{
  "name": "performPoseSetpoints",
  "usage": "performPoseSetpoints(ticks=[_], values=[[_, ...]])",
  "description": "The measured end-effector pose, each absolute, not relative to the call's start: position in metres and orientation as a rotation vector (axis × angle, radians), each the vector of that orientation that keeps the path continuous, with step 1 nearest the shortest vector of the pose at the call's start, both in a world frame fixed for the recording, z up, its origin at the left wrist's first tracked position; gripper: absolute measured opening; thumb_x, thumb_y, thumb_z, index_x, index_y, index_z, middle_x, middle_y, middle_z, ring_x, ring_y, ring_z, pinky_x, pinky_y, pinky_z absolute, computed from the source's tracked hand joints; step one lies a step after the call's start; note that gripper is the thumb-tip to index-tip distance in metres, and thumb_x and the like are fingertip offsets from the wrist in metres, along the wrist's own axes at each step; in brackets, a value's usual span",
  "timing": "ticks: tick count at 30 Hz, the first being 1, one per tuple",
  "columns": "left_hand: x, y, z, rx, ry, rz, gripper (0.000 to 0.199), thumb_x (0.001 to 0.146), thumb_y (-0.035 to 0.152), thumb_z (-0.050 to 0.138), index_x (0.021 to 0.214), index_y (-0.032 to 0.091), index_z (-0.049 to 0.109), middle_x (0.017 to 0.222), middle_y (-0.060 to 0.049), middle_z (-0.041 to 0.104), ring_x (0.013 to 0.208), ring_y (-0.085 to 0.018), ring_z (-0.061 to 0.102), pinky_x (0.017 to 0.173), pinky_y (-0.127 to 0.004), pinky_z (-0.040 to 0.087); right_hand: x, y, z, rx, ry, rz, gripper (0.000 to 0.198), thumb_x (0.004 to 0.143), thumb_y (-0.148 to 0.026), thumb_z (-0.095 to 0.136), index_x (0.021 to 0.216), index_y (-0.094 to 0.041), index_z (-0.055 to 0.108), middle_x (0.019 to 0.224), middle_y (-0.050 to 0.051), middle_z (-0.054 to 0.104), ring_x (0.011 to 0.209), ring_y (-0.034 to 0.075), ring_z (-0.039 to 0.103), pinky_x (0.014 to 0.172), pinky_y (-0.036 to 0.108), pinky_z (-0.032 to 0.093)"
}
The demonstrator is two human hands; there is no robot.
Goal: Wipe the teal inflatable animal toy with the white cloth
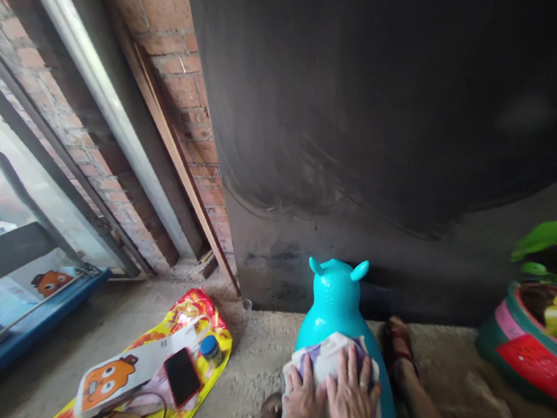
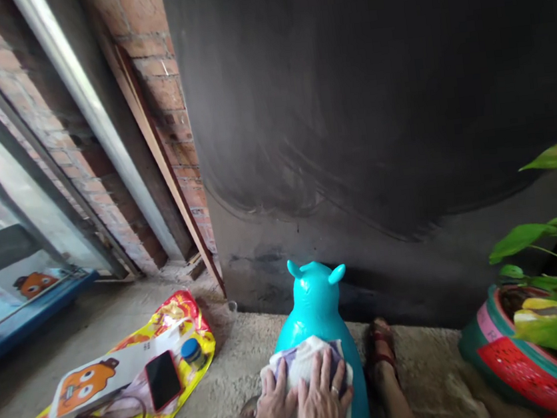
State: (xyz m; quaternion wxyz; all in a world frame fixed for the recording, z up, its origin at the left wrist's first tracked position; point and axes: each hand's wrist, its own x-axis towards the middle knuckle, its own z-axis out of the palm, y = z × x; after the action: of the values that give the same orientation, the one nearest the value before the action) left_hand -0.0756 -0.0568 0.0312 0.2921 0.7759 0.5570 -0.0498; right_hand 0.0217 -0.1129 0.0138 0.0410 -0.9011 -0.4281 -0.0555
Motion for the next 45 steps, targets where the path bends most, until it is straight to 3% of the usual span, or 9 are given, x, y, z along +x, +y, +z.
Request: performPoseSetpoints(ticks=[5, 10, 16, 20, 25, 28, 31, 38, 45], values=[[-0.059, -0.034, 0.045, 1.972, 1.433, -0.14, 0.07, 0.093, 0.049, 0.032, 0.152, 0.02, 0.009, 0.16, -0.021, 0.014, 0.149, -0.035, 0.006, 0.113, -0.056, 0.031, 0.049, -0.082, 0.045, -2.831, -1.331, 0.063, 0.057, 0.095, -0.04, 0.03, 0.149, -0.021, 0.023, 0.16, 0.005, 0.013, 0.145, 0.041, 0.015, 0.107, 0.064, 0.03], [-0.079, -0.052, 0.06, 2.01, 1.315, -0.138, 0.074, 0.091, 0.051, 0.035, 0.151, 0.016, 0.011, 0.161, -0.019, 0.007, 0.149, -0.031, 0.001, 0.115, -0.048, 0.031, 0.028, -0.113, 0.034, -2.805, -1.328, 0.026, 0.056, 0.095, -0.04, 0.032, 0.148, -0.024, 0.027, 0.159, 0.003, 0.015, 0.144, 0.039, 0.019, 0.106, 0.06, 0.034], [-0.117, -0.093, 0.069, 2.103, 1.178, -0.277, 0.084, 0.082, 0.056, 0.05, 0.151, 0.019, 0.017, 0.16, -0.014, 0.002, 0.148, -0.031, 0.002, 0.118, -0.05, 0.026, 0.067, -0.152, 0.025, -2.528, -1.155, -0.035, 0.055, 0.089, -0.047, 0.032, 0.136, -0.029, 0.052, 0.133, 0.007, 0.059, 0.126, 0.039, 0.049, 0.085, 0.058, 0.051], [-0.116, -0.104, 0.062, 2.118, 1.252, -0.307, 0.08, 0.083, 0.045, 0.052, 0.15, 0.017, 0.017, 0.159, -0.016, -0.002, 0.147, -0.032, -0.002, 0.116, -0.049, 0.03, 0.145, -0.124, 0.04, -2.508, -1.084, -0.078, 0.066, 0.089, -0.047, 0.012, 0.144, -0.024, 0.042, 0.137, 0.006, 0.054, 0.136, 0.034, 0.04, 0.097, 0.053, 0.047], [-0.088, -0.092, 0.06, 2.159, 1.359, -0.343, 0.073, 0.085, 0.045, 0.05, 0.149, 0.024, 0.02, 0.16, -0.014, 0.002, 0.148, -0.033, 0.002, 0.114, -0.053, 0.031, 0.107, -0.122, 0.014, -2.542, -0.993, 0.0, 0.064, 0.09, -0.052, 0.021, 0.142, -0.022, 0.045, 0.141, 0.01, 0.05, 0.129, 0.035, 0.046, 0.093, 0.056, 0.048], [-0.065, -0.075, 0.069, 2.189, 1.367, -0.261, 0.068, 0.089, 0.047, 0.045, 0.149, 0.028, 0.017, 0.16, -0.013, 0.0, 0.148, -0.031, -0.001, 0.116, -0.054, 0.026, 0.065, -0.12, 0.004, -2.61, -0.937, 0.033, 0.073, 0.09, -0.059, 0.024, 0.144, -0.012, 0.039, 0.152, 0.016, 0.034, 0.133, 0.044, 0.037, 0.092, 0.066, 0.044], [-0.041, -0.055, 0.078, 2.194, 1.346, -0.214, 0.068, 0.091, 0.05, 0.04, 0.15, 0.028, 0.012, 0.16, -0.015, -0.006, 0.147, -0.031, -0.007, 0.117, -0.055, 0.021, 0.072, -0.097, 0.008, -2.621, -0.969, 0.101, 0.076, 0.092, -0.061, 0.02, 0.147, -0.01, 0.03, 0.157, 0.016, 0.023, 0.139, 0.042, 0.027, 0.098, 0.065, 0.04], [-0.008, -0.032, 0.07, 2.268, 1.312, -0.157, 0.073, 0.089, 0.048, 0.044, 0.15, 0.028, 0.009, 0.159, -0.017, -0.013, 0.145, -0.036, -0.014, 0.116, -0.062, 0.017, 0.136, -0.057, 0.003, -2.462, -1.14, 0.1, 0.079, 0.094, -0.061, 0.014, 0.147, -0.004, 0.028, 0.153, 0.017, 0.032, 0.139, 0.03, 0.034, 0.105, 0.045, 0.041], [-0.023, -0.035, 0.086, 2.267, 1.215, -0.178, 0.078, 0.087, 0.055, 0.045, 0.15, 0.025, 0.01, 0.158, -0.015, -0.012, 0.144, -0.034, -0.014, 0.117, -0.059, 0.017, 0.097, -0.087, -0.004, -2.53, -0.979, -0.04, 0.086, 0.091, -0.065, 0.008, 0.14, -0.002, 0.04, 0.14, 0.026, 0.046, 0.123, 0.039, 0.05, 0.085, 0.053, 0.051]])
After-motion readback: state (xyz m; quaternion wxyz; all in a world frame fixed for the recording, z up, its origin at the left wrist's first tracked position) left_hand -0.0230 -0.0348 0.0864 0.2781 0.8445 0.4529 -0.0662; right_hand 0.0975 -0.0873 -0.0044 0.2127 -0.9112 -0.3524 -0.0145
